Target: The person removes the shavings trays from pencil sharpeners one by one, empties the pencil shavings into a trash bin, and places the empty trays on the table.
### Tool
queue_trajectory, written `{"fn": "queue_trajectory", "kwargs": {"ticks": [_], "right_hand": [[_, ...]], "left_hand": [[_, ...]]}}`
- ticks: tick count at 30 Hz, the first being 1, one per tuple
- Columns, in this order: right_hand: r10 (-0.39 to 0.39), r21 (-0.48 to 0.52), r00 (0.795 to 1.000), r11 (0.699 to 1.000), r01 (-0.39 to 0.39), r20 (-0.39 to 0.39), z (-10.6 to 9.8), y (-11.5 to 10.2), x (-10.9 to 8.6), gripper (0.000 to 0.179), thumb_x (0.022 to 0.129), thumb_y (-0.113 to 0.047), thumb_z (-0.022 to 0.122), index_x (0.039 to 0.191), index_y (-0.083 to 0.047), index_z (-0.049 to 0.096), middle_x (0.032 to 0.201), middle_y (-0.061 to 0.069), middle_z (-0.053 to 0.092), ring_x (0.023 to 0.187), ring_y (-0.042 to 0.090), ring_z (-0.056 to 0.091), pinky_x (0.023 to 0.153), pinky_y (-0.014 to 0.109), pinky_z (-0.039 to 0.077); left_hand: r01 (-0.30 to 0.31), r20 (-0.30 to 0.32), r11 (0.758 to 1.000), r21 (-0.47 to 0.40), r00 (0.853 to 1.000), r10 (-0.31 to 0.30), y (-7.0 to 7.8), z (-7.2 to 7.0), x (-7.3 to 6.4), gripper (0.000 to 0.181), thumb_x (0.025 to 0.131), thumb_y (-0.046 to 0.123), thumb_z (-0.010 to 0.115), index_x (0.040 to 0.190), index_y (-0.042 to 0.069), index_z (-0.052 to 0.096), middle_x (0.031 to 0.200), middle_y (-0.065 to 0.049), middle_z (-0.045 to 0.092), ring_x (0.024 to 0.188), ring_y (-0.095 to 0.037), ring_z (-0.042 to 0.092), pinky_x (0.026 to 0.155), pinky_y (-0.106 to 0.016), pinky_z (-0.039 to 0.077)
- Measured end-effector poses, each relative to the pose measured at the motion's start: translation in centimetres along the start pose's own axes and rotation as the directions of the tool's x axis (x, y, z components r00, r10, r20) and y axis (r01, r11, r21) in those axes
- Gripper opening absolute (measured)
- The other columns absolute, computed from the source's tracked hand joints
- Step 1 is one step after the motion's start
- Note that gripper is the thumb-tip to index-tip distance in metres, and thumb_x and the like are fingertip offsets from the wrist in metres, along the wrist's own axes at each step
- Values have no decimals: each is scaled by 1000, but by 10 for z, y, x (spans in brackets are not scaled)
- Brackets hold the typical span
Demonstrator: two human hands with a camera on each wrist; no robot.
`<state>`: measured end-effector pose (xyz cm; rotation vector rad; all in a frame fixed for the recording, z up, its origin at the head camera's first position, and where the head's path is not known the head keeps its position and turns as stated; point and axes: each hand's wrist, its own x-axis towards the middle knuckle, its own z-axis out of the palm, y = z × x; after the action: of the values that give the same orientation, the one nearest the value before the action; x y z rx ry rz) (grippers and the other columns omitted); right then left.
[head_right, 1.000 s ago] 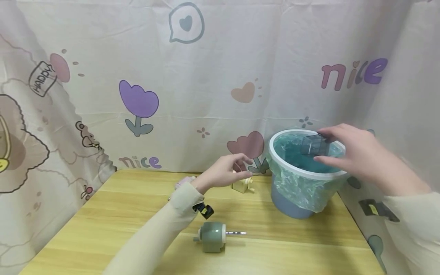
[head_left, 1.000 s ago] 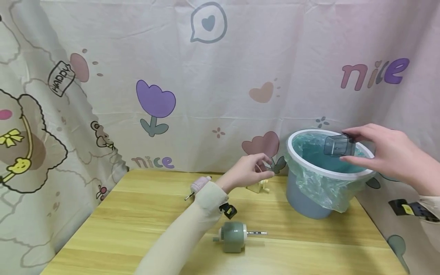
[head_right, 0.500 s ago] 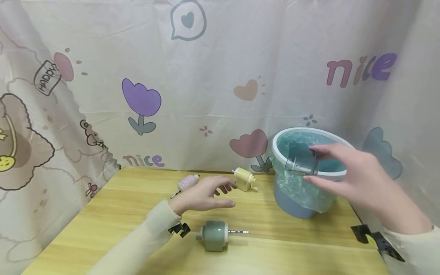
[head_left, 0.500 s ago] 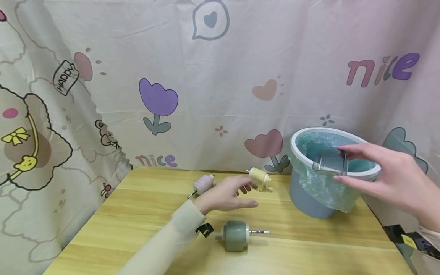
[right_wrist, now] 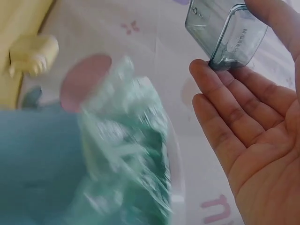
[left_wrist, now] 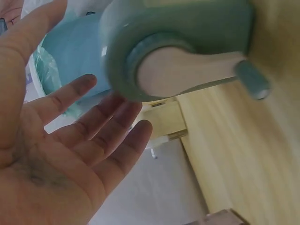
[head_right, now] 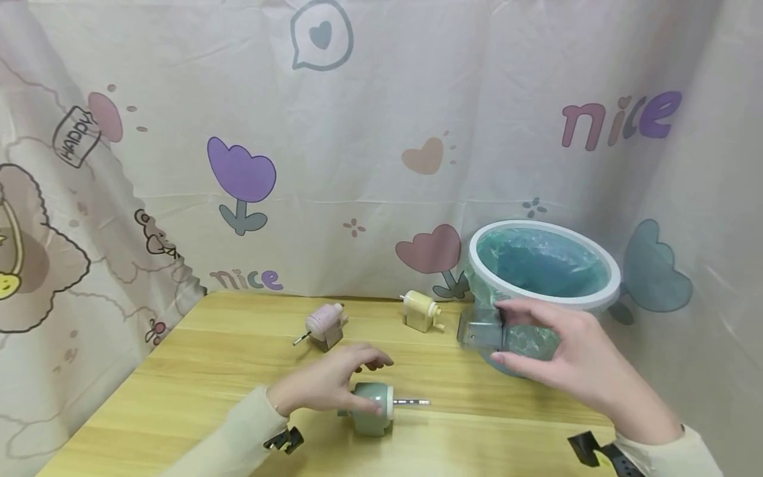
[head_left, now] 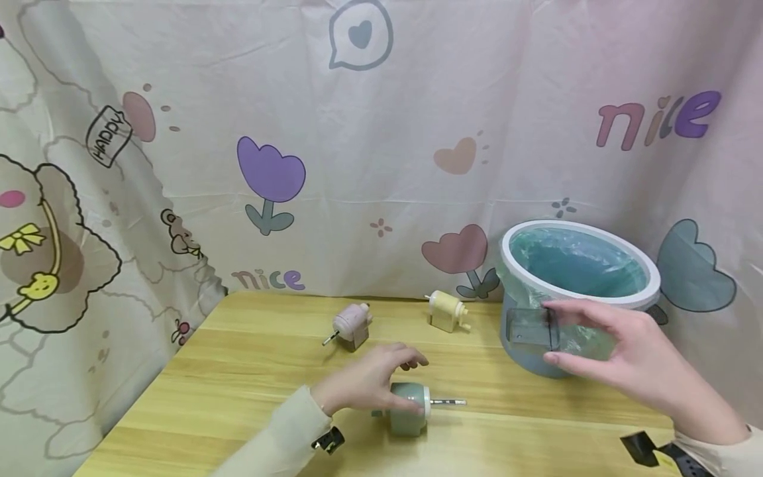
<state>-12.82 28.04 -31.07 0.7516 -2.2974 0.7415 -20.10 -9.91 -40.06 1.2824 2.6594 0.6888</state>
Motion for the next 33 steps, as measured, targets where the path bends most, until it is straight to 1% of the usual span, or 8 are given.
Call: {"fn": "queue_trajectory", "kwargs": {"ticks": [5,9,14,19,23,26,29,33], "right_hand": [[64,12,998,998,-65,27,15,3,-12,72,62,-16,105,128,-24,76,112,-15,80,102,-12,69,99,-2,44],[110,25,992,993,-112,64,24,7,-22,68,68,-17,103,130,-24,75,114,-13,80,102,-11,70,97,-3,45],[142,63,986,987,-148,88,33,10,-29,66,71,-17,101,131,-25,74,116,-11,80,103,-8,71,94,-2,46],[191,91,976,976,-200,103,44,11,-35,64,73,-18,100,131,-26,73,115,-7,81,102,-6,72,93,-1,47],[229,99,963,965,-244,141,52,11,-39,62,77,-22,98,133,-27,72,118,-6,81,103,-5,71,93,1,49],[243,100,957,960,-261,160,57,12,-42,61,79,-24,97,134,-28,71,119,-6,81,104,-4,72,92,5,53],[243,108,956,959,-262,165,63,12,-45,60,79,-24,97,134,-26,72,119,-6,80,104,-3,72,91,9,55],[226,140,959,958,-251,172,71,13,-49,59,79,-23,97,133,-23,73,118,-6,80,104,-2,72,93,8,55]], "left_hand": [[8,-12,1000,-7,1000,-8,-5,10,-9,71,85,42,92,143,14,62,129,-4,70,120,-15,66,106,-27,56],[2,-34,999,-32,999,-3,-9,18,-15,70,83,36,93,142,14,62,129,-6,70,116,-11,66,100,-23,57],[15,-58,998,-65,998,-19,-11,24,-19,71,82,31,95,142,14,61,131,-6,71,113,-5,65,94,-21,58],[45,-69,997,-61,996,-49,-12,30,-22,65,82,32,95,137,17,63,132,0,71,114,-7,64,95,-23,58],[63,-79,995,-77,994,-69,-16,33,-25,62,82,33,95,133,19,62,130,4,70,113,-6,63,95,-24,59],[55,-98,996,-72,993,-62,-19,37,-27,63,80,31,96,132,19,62,126,6,71,112,-4,63,97,-26,59],[40,-118,997,-69,992,-48,-21,40,-29,63,79,29,97,131,19,62,124,8,71,111,-3,64,98,-27,59],[37,-133,992,-124,990,-54,-23,43,-30,62,78,27,97,130,20,64,123,8,72,110,-2,65,97,-24,60]]}}
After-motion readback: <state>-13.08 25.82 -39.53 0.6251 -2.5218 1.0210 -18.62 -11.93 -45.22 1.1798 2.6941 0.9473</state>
